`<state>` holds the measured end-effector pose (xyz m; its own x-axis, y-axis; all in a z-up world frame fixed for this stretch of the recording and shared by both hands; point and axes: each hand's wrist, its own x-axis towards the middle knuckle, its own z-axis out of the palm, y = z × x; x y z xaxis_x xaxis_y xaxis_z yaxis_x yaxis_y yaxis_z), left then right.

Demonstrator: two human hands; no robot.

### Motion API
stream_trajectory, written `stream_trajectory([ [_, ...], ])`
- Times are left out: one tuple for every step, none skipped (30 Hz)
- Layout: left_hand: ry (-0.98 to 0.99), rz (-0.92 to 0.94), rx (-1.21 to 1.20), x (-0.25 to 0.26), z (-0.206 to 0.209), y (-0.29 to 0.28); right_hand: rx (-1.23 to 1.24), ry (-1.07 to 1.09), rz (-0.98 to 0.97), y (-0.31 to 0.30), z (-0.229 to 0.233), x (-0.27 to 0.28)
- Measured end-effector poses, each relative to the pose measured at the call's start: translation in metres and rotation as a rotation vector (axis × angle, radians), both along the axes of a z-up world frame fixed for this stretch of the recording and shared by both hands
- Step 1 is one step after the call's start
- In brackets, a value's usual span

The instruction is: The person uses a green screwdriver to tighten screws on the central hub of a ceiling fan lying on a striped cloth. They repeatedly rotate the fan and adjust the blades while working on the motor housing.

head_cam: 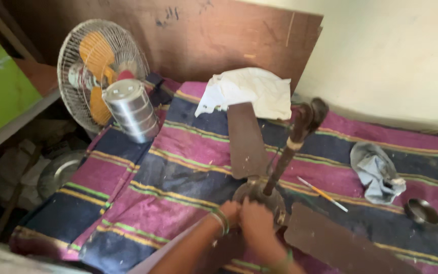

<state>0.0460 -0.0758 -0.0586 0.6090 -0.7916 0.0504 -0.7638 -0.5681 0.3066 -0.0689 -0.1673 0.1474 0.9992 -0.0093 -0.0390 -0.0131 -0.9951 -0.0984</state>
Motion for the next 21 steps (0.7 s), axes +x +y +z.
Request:
stream_trajectory([
  [0.02,0.016,0.01,0.011,0.005,-0.004,-0.02,-0.031,0.005,0.006,0.0,-0.013],
  [0.041,0.031,0.02,0.022,0.011,-0.007,-0.039,-0.062,0.011,0.01,0.002,-0.013],
  [0.098,0.034,0.042,0.004,0.003,-0.006,-0.102,-0.136,0.006,0.016,-0.004,-0.022],
  [0.128,0.033,0.03,-0.013,-0.003,-0.003,-0.166,-0.21,0.001,0.019,-0.01,-0.027],
  [0.136,0.037,0.013,-0.009,0.002,0.0,-0.234,-0.306,-0.003,0.02,-0.01,-0.017],
  [0.143,0.039,-0.003,-0.006,0.008,0.002,-0.223,-0.281,0.022,0.017,-0.01,-0.007],
  [0.135,0.047,0.015,-0.009,0.01,0.006,-0.208,-0.252,0.053,0.013,-0.011,-0.002],
  [0.126,0.054,0.032,-0.01,0.013,0.011,-0.193,-0.224,0.084,0.01,-0.014,-0.001],
  [0.115,0.054,0.044,-0.009,0.018,0.008,-0.084,-0.189,0.171,0.001,-0.016,0.002],
  [0.136,0.093,0.007,-0.006,0.024,0.007,0.025,-0.155,0.258,-0.006,-0.018,0.008],
  [0.161,0.138,-0.029,-0.006,0.028,0.01,0.137,-0.116,0.35,-0.01,-0.021,0.011],
  [0.186,0.183,-0.064,-0.008,0.032,0.013,0.133,-0.13,0.371,-0.012,-0.025,0.013],
  [0.227,0.201,-0.149,-0.01,0.038,0.017,0.129,-0.149,0.394,-0.013,-0.026,0.017],
  [0.268,0.219,-0.235,-0.012,0.044,0.022,0.125,-0.168,0.416,-0.013,-0.028,0.02],
  [0.309,0.235,-0.321,-0.014,0.05,0.025,0.112,-0.14,0.411,-0.014,-0.028,0.023],
  [0.32,0.259,-0.347,-0.015,0.055,0.027,0.099,-0.113,0.406,-0.014,-0.027,0.029],
  [0.334,0.282,-0.372,-0.018,0.06,0.029,0.087,-0.082,0.399,-0.016,-0.025,0.033],
  [0.348,0.306,-0.396,-0.021,0.063,0.029,0.096,-0.033,0.408,-0.018,-0.021,0.037],
  [0.318,0.311,-0.425,-0.024,0.066,0.031,0.107,0.017,0.419,-0.018,-0.017,0.041],
  [0.287,0.317,-0.453,-0.028,0.067,0.032,0.119,0.066,0.431,-0.016,-0.014,0.043],
  [0.257,0.319,-0.485,-0.03,0.068,0.029,0.106,0.098,0.406,-0.017,-0.011,0.044],
])
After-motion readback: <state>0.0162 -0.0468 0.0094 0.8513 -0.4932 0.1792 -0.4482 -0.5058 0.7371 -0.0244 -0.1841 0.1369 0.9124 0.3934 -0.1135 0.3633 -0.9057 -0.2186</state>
